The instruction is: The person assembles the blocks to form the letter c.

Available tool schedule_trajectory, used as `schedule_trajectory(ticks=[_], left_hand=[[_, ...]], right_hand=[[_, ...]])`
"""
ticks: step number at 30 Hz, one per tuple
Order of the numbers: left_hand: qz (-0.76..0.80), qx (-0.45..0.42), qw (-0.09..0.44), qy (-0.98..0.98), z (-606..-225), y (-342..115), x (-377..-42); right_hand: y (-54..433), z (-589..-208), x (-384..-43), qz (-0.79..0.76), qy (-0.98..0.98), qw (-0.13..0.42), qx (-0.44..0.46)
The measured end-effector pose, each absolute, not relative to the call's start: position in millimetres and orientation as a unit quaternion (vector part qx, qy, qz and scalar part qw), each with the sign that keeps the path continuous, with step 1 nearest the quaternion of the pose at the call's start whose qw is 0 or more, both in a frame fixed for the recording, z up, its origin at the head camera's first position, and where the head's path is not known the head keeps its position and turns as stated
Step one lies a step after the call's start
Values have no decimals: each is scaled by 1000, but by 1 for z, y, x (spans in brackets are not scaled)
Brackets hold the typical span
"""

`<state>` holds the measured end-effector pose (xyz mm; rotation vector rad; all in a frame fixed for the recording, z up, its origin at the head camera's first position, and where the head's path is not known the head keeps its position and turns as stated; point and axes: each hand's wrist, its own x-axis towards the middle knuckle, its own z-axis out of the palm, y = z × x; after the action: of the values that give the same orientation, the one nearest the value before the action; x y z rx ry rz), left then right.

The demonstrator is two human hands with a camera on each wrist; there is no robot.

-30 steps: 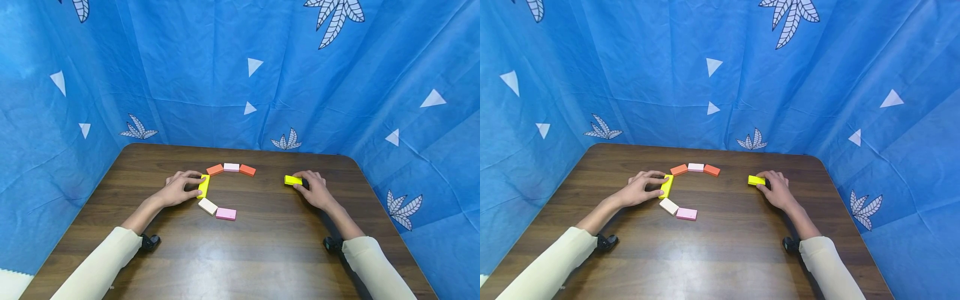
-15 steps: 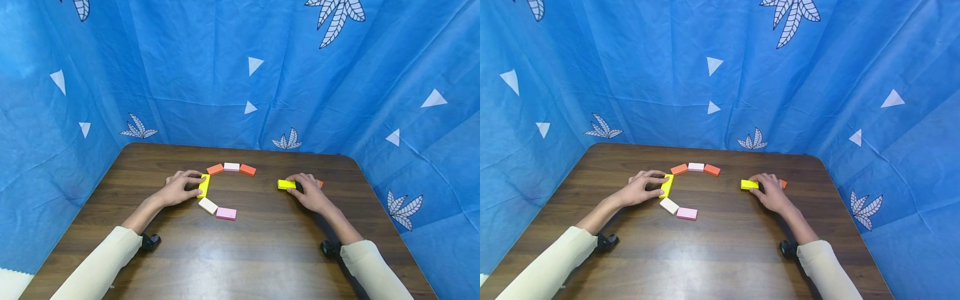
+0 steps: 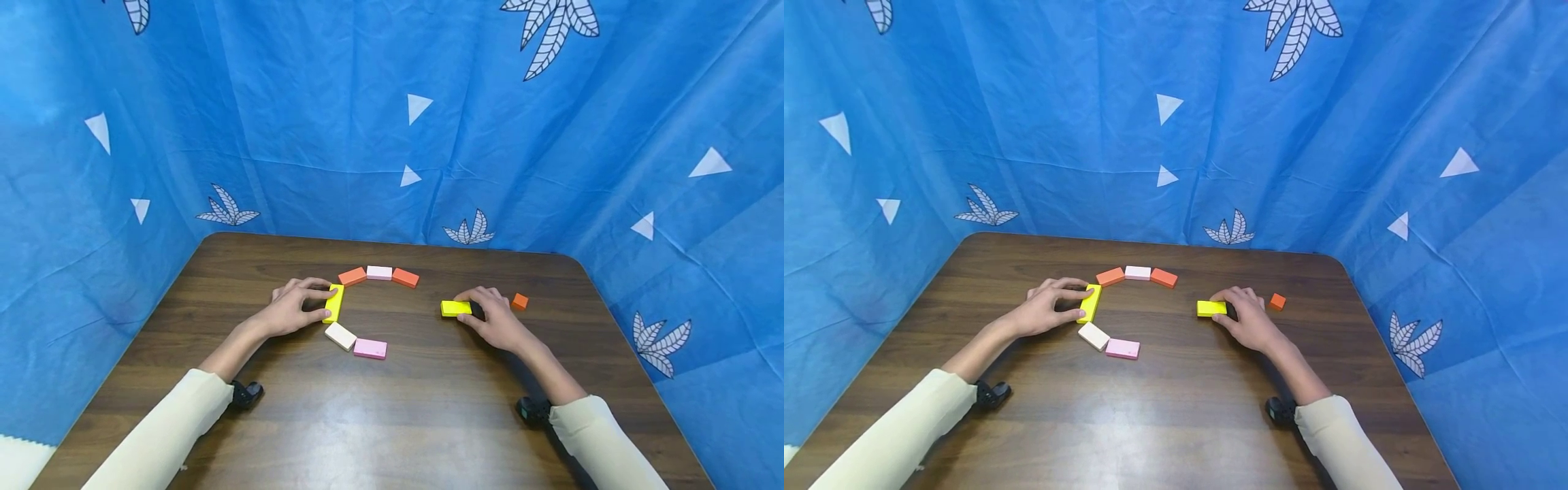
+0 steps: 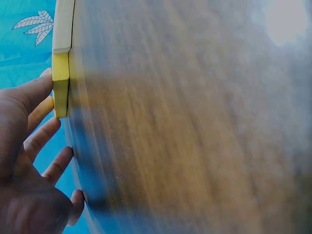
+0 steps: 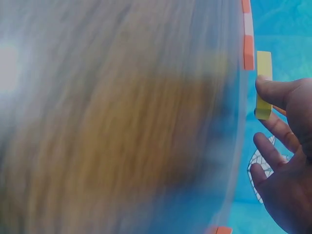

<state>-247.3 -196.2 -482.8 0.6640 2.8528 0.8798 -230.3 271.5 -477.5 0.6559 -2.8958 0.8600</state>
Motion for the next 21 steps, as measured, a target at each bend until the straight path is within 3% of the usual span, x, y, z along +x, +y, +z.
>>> schedule_trajectory(ticks=[21], left_hand=[[291, 214, 46, 931, -482, -196, -247]], right_hand=[[241, -475, -212, 272, -922, 2, 277]])
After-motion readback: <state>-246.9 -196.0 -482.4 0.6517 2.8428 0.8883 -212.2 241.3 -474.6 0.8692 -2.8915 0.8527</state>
